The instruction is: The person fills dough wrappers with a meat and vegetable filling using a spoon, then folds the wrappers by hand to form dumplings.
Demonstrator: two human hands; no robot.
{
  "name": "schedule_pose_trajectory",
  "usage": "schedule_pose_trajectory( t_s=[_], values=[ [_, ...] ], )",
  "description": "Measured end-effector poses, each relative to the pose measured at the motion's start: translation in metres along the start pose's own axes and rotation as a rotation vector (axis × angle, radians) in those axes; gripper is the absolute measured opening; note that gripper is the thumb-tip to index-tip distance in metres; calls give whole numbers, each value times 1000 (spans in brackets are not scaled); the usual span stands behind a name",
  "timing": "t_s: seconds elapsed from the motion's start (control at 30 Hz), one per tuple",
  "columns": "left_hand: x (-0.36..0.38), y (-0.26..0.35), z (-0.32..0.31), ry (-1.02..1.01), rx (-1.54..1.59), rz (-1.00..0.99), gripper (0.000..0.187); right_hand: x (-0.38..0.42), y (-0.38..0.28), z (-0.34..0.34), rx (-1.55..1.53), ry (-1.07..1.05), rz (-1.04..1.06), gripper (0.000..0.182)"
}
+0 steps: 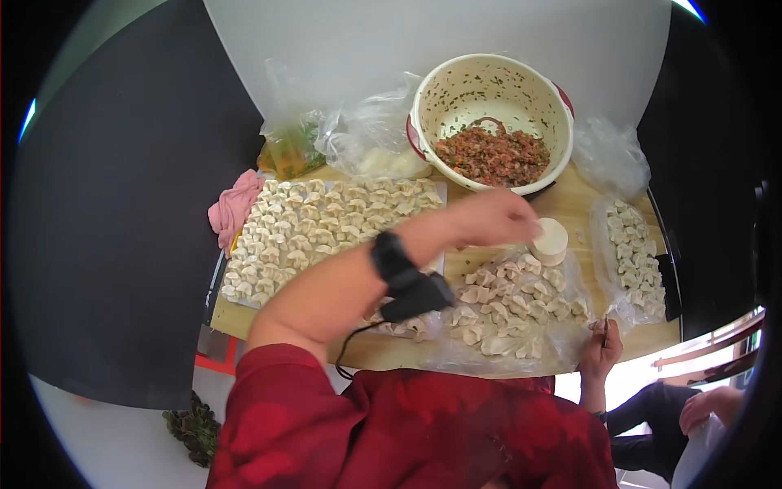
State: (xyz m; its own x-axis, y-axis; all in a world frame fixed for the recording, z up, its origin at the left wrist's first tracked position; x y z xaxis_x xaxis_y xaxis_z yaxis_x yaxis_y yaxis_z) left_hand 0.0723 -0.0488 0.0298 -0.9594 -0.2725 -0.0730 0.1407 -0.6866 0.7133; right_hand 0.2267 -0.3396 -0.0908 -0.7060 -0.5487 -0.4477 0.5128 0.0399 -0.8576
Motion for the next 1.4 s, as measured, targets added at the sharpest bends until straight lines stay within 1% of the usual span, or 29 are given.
schedule_pose_trajectory(
  t_s=[0.03, 0.07, 0.1, 0.13, 0.17, 0.2, 0.27, 0.4, 0.47, 0.5, 0.57, 0.6, 0.67, 0.7, 0.77, 0.8, 0.83, 0.9, 0.93, 1.0, 1.03, 1.1, 1.13, 1.17, 1.2, 1.23, 1.3, 1.33, 1.4],
  values=[
    [17, 2, 29, -33, 59, 45, 37, 0, -1, 2, -2, 2, -29, 14],
    [36, 0, 56, -40, 125, 169, 27, 0, -1, 2, 6, 0, -29, 14],
    [51, -14, 82, 53, 184, 177, 25, 0, -1, 1, -1, 2, 17, 14],
    [65, -24, 109, 176, 95, 240, 24, -1, -3, 2, -10, 4, 66, 14],
    [73, -46, 136, 236, -55, 322, 22, -3, -5, 2, -9, 5, 71, 14],
    [80, -75, 160, 296, -207, 410, 20, -4, -6, 1, 22, -3, 39, 14],
    [91, -125, 183, 399, -280, 505, 17, -1, -4, 0, 21, -19, -39, 13],
    [79, -177, 173, 364, -184, 552, 20, 1, 0, 3, 51, -38, -73, 11],
    [61, -180, 167, 310, -674, 425, 32, 0, 4, 1, 25, -26, -72, 11],
    [55, -185, 165, 310, -664, 415, 32, -1, 4, 1, 38, -21, -71, 11],
    [41, -193, 151, 150, -709, 379, 40, 0, 3, 1, 52, -20, -81, 11],
    [37, -199, 149, 152, -708, 370, 40, -1, -2, 0, 85, -17, -75, 11],
    [30, -226, 144, 102, -519, 344, 47, -2, -3, 1, 105, -3, -53, 11],
    [26, -235, 145, 108, -527, 338, 47, -2, -3, -1, 121, 3, -35, 11],
    [24, -240, 140, -97, -717, 427, 50, -2, -2, -2, 121, 14, -28, 12],
    [27, -239, 144, -23, -642, 369, 40, -2, -3, -2, 126, 16, -28, 12],
    [25, -231, 150, -14, -642, 372, 40, -3, -4, -3, 124, 12, -20, 12],
    [23, -221, 149, -324, -909, 514, 39, -3, -7, -4, 172, 18, -46, 12],
    [25, -208, 152, -321, -906, 524, 39, -3, -5, -4, 183, 9, -59, 13],
    [30, -189, 152, -384, -773, 627, 45, -4, -7, -6, 183, -1, -63, 13],
    [31, -187, 153, -391, -773, 626, 45, -4, -7, -5, 188, -1, -67, 14],
    [33, -189, 155, -394, -774, 705, 49, -2, -3, -4, 189, 16, -82, 14],
    [33, -192, 155, -403, -777, 694, 49, -3, -7, -5, 217, 16, -47, 14],
    [33, -193, 156, -355, -722, 645, 50, -4, -10, -6, 244, 19, -13, 15],
    [32, -193, 159, -308, -668, 595, 51, -3, -10, -5, 261, 15, -25, 14],
    [30, -200, 159, -321, -675, 581, 51, -3, -12, -5, 266, 30, -36, 14],
    [26, -231, 163, -178, -612, 643, 52, -4, -15, -7, 258, 13, -53, 14],
    [27, -246, 163, -94, -583, 587, 51, -4, -15, -7, 259, 20, -57, 14],
    [22, -277, 167, -73, -593, 587, 50, -4, -14, -7, 262, 30, -60, 13]
  ],
)
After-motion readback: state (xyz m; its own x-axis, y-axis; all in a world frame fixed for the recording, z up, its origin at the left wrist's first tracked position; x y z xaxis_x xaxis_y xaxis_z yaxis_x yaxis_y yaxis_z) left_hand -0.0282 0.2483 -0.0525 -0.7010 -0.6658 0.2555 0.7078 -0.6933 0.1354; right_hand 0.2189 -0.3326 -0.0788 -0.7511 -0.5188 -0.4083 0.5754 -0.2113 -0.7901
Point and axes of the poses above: each hand's wrist, its own x-axis away from the middle knuckle, its own z-axis out of the back of the hand, y = z × x, the point moved 4 cm from there along -x, towards the middle knuckle, and after that the axes turned 5 degrees about -x, right-handed, at the moved point
